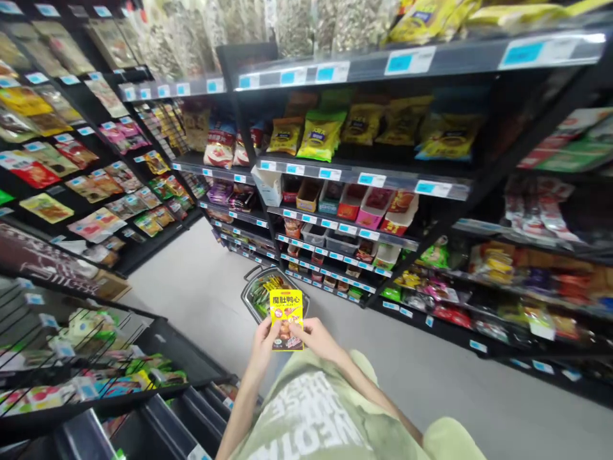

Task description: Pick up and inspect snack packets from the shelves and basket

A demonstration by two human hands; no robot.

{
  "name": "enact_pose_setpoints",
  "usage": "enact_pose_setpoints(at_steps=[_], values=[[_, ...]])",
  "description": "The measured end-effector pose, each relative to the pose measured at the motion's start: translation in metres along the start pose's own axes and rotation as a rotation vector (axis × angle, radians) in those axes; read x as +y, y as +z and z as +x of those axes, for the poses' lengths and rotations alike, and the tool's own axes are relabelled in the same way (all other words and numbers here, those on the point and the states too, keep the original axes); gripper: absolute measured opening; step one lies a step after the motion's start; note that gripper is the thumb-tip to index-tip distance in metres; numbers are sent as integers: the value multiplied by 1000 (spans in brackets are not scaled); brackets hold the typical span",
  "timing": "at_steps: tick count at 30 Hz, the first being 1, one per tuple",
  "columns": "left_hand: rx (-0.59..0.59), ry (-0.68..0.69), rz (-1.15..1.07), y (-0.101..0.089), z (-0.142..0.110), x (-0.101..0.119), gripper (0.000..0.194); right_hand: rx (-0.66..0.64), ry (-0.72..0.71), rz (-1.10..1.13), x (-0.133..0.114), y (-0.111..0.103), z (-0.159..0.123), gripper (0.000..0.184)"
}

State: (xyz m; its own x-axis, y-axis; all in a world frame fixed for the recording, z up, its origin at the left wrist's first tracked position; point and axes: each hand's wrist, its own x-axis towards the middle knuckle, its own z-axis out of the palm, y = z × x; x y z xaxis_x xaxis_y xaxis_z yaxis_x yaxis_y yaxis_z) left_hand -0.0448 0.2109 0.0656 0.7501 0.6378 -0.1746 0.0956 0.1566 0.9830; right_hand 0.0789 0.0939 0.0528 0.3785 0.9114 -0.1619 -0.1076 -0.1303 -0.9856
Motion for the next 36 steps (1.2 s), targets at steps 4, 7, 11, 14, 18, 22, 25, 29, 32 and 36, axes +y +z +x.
enact_pose_setpoints(at_steps=[4, 7, 11, 14, 18, 22, 25, 29, 32, 36], values=[[-154, -46, 91, 23, -13, 9, 48, 45, 29, 186, -7, -12, -40, 49], [-217, -49, 134, 35, -20, 14, 47, 61, 12, 214, -5, -21, -54, 48], [-214, -33, 176, 40, -23, 17, 47, 53, -35, 189, -6, -27, -58, 44], [-175, -17, 230, 38, -22, 19, 48, 32, -46, 171, -9, -27, -56, 44], [-133, -3, 271, 37, -23, 18, 50, 25, -84, 135, -6, -27, -53, 45], [-108, 6, 201, 39, -23, 16, 48, -6, -78, 127, 1, -29, -55, 46], [-131, -14, 131, 39, -22, 16, 44, -65, -47, 169, 3, -30, -58, 43], [-154, -54, 131, 39, -21, 18, 47, -113, -38, 193, 3, -30, -60, 42], [-165, -57, 169, 40, -22, 21, 49, -37, -59, 229, 3, -29, -57, 44], [-218, -20, 260, 45, -24, 24, 48, 151, -36, 307, 2, -28, -50, 45]])
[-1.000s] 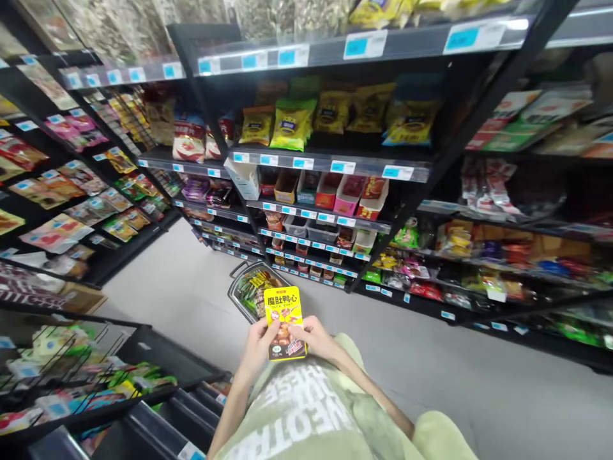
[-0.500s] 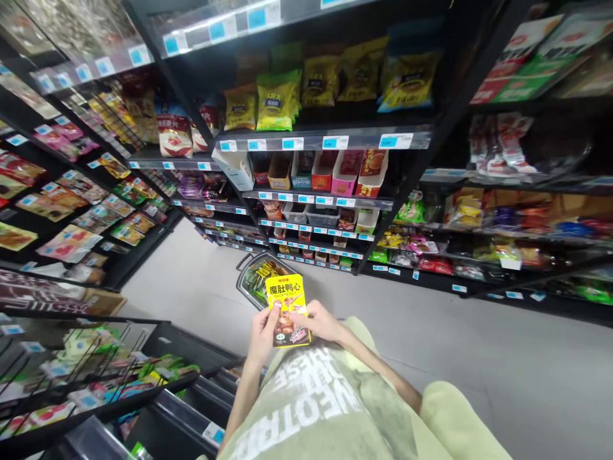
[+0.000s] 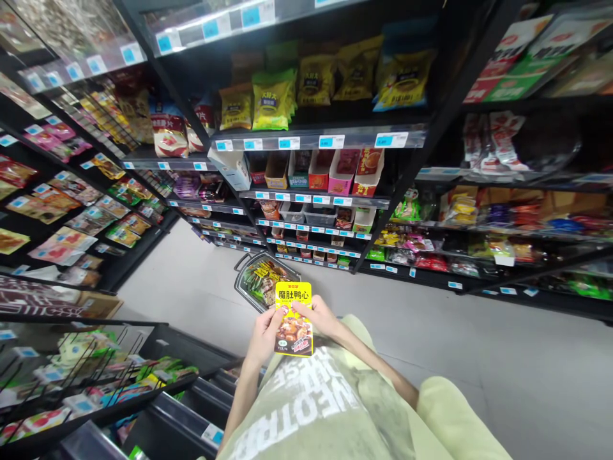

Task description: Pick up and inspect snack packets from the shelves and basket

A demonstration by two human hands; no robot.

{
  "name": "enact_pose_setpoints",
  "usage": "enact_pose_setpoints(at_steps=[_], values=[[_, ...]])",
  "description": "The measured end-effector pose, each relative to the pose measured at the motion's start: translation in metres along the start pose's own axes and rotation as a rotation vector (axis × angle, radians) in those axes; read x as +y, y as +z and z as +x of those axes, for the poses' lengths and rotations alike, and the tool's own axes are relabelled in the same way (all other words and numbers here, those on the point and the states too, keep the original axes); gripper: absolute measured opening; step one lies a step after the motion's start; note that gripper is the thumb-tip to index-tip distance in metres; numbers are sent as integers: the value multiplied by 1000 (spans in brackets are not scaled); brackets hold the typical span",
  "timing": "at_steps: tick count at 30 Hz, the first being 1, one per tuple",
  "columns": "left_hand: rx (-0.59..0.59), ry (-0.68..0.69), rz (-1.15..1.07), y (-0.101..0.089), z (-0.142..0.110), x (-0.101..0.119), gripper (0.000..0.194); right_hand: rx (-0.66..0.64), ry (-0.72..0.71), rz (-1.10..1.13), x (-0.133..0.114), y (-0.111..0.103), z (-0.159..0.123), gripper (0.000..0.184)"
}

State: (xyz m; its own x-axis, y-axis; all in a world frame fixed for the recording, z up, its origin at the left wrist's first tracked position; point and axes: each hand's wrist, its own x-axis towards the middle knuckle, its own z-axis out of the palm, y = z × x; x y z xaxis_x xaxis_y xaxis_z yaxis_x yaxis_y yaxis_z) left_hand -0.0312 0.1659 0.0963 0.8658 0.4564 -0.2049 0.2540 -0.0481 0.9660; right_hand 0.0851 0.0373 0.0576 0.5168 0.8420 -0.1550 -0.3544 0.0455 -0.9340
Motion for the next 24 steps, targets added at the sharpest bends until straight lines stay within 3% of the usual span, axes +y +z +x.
enact_pose_setpoints(at_steps=[7, 16, 24], values=[[37, -36, -21, 3, 1, 1, 48, 46, 18, -33, 1, -1, 1, 48], [91, -122, -219, 12, 4, -6, 46, 95, -13, -95, 6, -1, 0, 51], [94, -51, -82, 12, 6, -12, 47, 137, -33, -67, 4, 0, 0, 49]])
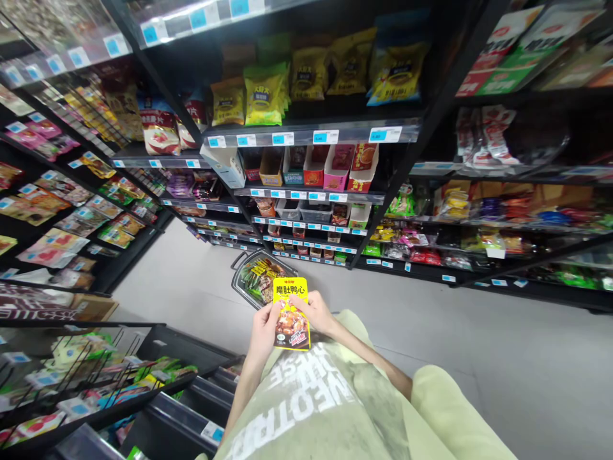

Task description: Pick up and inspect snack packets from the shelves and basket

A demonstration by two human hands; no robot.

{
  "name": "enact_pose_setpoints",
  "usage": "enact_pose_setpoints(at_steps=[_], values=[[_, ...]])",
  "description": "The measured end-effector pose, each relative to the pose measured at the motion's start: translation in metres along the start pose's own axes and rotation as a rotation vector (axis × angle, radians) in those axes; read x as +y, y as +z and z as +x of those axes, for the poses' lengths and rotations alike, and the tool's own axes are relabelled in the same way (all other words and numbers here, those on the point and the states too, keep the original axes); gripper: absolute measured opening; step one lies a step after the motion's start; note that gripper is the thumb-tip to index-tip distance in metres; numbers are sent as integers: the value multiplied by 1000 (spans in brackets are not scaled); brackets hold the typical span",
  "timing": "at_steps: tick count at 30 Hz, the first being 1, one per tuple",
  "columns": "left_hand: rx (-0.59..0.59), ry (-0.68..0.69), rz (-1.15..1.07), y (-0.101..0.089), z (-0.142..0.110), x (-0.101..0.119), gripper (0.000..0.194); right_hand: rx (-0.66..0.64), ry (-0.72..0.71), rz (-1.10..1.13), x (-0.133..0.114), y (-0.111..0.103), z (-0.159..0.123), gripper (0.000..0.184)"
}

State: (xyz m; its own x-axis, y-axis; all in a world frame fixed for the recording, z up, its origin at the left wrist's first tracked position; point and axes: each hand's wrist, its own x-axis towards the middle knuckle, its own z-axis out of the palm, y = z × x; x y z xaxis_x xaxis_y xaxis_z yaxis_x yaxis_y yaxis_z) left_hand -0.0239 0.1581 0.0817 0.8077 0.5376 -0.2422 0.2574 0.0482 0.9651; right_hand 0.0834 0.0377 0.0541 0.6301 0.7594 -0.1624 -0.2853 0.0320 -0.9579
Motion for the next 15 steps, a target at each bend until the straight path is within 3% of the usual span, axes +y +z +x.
enact_pose_setpoints(at_steps=[6, 15], values=[[66, 52, 71, -1, -1, -1, 47, -12, 2, 26, -1, 4, 2, 49], [53, -96, -337, 4, -4, 8, 44, 7, 49, 54, 4, 6, 10, 57]])
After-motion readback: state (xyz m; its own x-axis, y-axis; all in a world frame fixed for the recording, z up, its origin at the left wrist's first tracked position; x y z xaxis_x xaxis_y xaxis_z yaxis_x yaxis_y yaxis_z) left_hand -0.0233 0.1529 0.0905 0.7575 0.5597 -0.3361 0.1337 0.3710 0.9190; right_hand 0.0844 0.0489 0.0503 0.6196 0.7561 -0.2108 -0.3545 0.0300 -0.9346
